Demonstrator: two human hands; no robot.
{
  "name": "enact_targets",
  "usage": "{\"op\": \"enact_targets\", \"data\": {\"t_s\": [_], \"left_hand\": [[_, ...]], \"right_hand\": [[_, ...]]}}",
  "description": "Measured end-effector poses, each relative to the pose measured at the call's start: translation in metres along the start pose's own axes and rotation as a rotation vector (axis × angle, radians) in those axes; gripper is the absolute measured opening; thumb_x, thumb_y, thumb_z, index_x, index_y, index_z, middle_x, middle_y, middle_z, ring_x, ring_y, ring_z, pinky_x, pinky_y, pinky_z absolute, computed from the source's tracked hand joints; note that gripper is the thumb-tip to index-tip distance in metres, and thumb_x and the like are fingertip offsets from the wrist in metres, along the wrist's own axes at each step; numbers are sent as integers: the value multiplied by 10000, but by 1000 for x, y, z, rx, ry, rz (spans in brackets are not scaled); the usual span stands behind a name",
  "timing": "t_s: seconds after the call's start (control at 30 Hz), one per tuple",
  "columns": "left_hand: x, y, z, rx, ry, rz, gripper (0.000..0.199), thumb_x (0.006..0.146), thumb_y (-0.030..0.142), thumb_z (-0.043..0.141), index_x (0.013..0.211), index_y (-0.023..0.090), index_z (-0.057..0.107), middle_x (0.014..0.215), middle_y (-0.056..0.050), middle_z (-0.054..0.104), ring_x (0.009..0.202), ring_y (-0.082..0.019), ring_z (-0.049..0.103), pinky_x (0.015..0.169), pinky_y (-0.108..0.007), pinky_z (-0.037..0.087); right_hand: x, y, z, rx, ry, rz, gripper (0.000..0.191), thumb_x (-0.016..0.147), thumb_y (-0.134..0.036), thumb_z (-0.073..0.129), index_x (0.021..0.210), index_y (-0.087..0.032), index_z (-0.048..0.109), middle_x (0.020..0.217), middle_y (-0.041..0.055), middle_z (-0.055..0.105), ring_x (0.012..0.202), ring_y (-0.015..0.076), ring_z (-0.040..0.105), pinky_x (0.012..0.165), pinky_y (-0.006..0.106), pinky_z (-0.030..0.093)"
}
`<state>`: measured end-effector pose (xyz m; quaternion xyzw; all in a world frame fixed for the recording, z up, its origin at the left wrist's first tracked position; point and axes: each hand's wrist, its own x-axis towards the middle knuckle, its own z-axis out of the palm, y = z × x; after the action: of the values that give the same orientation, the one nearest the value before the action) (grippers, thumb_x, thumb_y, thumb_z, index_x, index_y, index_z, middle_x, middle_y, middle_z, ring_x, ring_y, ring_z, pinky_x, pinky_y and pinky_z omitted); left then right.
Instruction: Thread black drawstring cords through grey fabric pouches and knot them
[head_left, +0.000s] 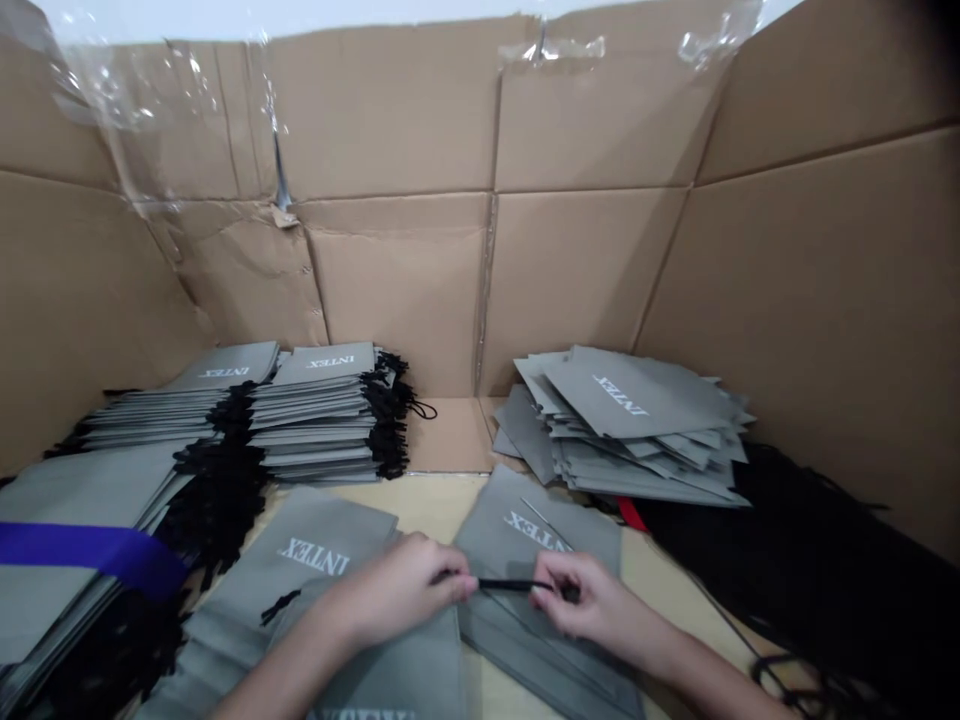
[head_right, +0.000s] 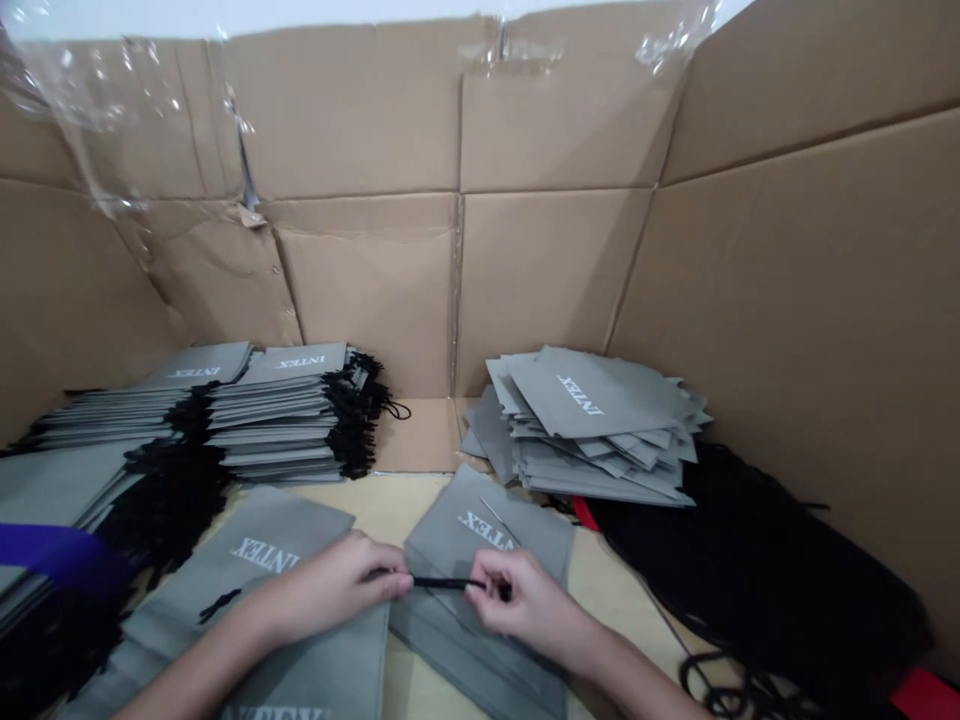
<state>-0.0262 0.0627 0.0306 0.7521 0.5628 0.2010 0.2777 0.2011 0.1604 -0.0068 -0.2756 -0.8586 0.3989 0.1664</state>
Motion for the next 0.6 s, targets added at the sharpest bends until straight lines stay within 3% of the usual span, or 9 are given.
{"op": "enact_targets", "data": {"t_s": [0.17, 0.4, 0.5, 0.6], "left_hand": [[2, -6, -3, -60, -41, 35, 321, 897, 398, 410, 829, 197, 652, 747, 12, 652, 691, -131, 564, 635, -194, 382], [1, -6, -1, 37, -28, -2, 322, 898, 397, 395, 809, 203, 637, 699, 12, 628, 654, -136, 546, 623, -202, 377], [2, -3, 1, 47, -26, -2, 306, 903, 385, 390, 819, 213, 629, 731, 13, 641, 670, -137, 552, 621, -200, 372], [2, 0, 2, 34, -35, -3, 297, 903, 378, 391, 802, 215, 617, 731, 19, 640, 669, -132, 551, 608, -196, 365]], "right_hand": [[-2, 5, -12, 217, -76, 107, 216, 757, -320, 543, 636, -188, 422, 522, -62, 421, 467, 75, 360, 444, 186, 268], [-3, 1, -17, 264, -133, 142, 166, 777, -309, 547, 703, -164, 511, 567, -37, 492, 479, 84, 420, 424, 178, 330], [-3, -4, -20, 152, -149, 82, 205, 839, -348, 509, 785, -159, 566, 594, -17, 549, 513, 100, 467, 463, 191, 362], [-5, -10, -25, -89, -48, -10, 236, 882, -371, 470, 918, -170, 588, 685, 4, 610, 597, 126, 531, 546, 218, 399]]}}
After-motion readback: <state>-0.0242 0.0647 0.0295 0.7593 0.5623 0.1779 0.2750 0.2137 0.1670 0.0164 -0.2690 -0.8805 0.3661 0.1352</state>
